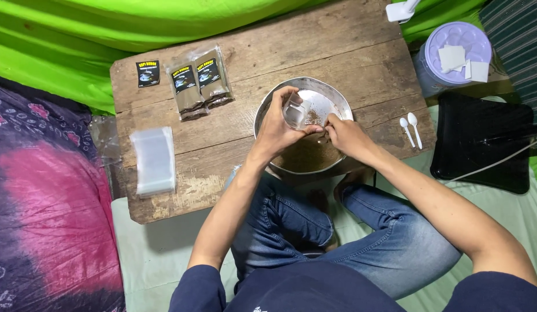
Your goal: Scooping powder from a metal bowl into small filter bags using a plastic spoon.
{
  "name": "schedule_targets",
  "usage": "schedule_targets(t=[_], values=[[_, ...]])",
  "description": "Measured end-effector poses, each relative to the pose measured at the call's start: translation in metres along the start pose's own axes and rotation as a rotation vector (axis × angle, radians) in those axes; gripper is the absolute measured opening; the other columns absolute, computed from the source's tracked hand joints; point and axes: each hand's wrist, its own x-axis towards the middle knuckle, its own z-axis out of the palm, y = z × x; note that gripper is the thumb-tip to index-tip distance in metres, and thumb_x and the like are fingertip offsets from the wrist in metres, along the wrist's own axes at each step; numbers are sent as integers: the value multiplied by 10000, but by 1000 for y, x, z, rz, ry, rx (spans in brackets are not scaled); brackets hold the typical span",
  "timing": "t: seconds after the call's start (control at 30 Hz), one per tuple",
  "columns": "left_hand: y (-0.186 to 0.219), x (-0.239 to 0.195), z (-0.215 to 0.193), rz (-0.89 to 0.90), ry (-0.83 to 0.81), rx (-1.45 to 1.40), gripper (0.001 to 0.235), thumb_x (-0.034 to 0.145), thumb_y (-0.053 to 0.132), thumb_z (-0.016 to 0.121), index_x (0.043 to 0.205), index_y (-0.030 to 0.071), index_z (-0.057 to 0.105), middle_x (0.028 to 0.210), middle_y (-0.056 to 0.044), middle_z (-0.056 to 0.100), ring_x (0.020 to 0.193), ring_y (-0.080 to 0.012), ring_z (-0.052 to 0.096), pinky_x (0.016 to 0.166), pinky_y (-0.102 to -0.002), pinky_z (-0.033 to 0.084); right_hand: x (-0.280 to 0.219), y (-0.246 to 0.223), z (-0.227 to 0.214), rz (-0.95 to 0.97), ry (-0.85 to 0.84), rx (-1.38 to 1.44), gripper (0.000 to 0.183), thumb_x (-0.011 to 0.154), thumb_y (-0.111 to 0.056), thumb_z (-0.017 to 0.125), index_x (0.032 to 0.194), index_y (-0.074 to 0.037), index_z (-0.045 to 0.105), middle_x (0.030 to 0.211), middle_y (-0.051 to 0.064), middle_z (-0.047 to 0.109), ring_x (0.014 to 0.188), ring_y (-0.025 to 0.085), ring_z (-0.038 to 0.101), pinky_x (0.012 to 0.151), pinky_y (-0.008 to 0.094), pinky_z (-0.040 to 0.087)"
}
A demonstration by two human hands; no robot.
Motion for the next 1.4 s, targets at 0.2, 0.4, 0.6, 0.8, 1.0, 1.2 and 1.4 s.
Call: schedule_targets(t=[0.2, 0.4, 0.6, 0.8, 1.0, 1.2, 1.4], values=[[-2, 1, -1, -10, -17, 6, 1020, 603, 320, 1036, 1366, 11, 435, 1082, -179, 640, 1058, -356, 657, 995, -498, 503, 11, 15, 11, -28, 16, 36, 99, 1023, -128, 582, 1075, -108, 664, 856, 151, 741, 841, 315, 744, 741, 383, 592], [-3, 1, -3, 1, 10, 7, 1002, 600, 316, 1041, 1356, 50, 441, 1073, -144, 649, 1057, -316, 669, 995, -446, 510, 14, 12, 10, -40, -42, 126, 145, 1062, -127, 520, 1105, -71, 647, 906, 183, 717, 902, 346, 710, 816, 421, 562], [-7, 1, 0, 7, 7, 4, 1012, 587, 289, 1046, 1358, 35, 442, 1065, -158, 644, 1044, -325, 663, 988, -468, 511, 8, 26, 22, -98, -6, 19, 146, 1039, -138, 517, 1021, -35, 619, 859, 240, 677, 930, 441, 672, 790, 488, 540], [-12, 0, -1, 8, 17, 3, 1010, 594, 261, 1045, 1370, 32, 441, 1099, -161, 633, 1059, -328, 657, 992, -472, 507, 17, 45, 29, -203, 133, 93, 128, 1038, -81, 540, 1017, -35, 657, 880, 171, 661, 900, 400, 669, 833, 466, 516], [-2, -1, -4, -9, 13, -4, 1009, 601, 244, 1036, 1375, 16, 431, 1115, -183, 621, 1069, -353, 651, 992, -506, 507, 14, 23, 5, -224, 170, 120, 81, 1027, -86, 581, 1029, -35, 644, 871, 181, 686, 897, 414, 685, 816, 486, 529], [-9, 0, -3, 20, 42, -9, 1000, 590, 257, 1047, 1360, 48, 443, 1089, -139, 627, 1050, -308, 666, 988, -439, 513, 2, -14, -2, 123, -213, 285, 222, 1058, -105, 480, 1115, 9, 663, 962, 211, 710, 940, 354, 704, 853, 460, 544], [-11, 2, -4, 24, 79, -22, 989, 589, 264, 1049, 1350, 55, 452, 1075, -131, 635, 1035, -299, 670, 980, -432, 519, 0, -19, -10, 55, -56, 260, 187, 1035, -107, 551, 1139, -43, 693, 1002, 206, 737, 996, 385, 708, 874, 475, 544]])
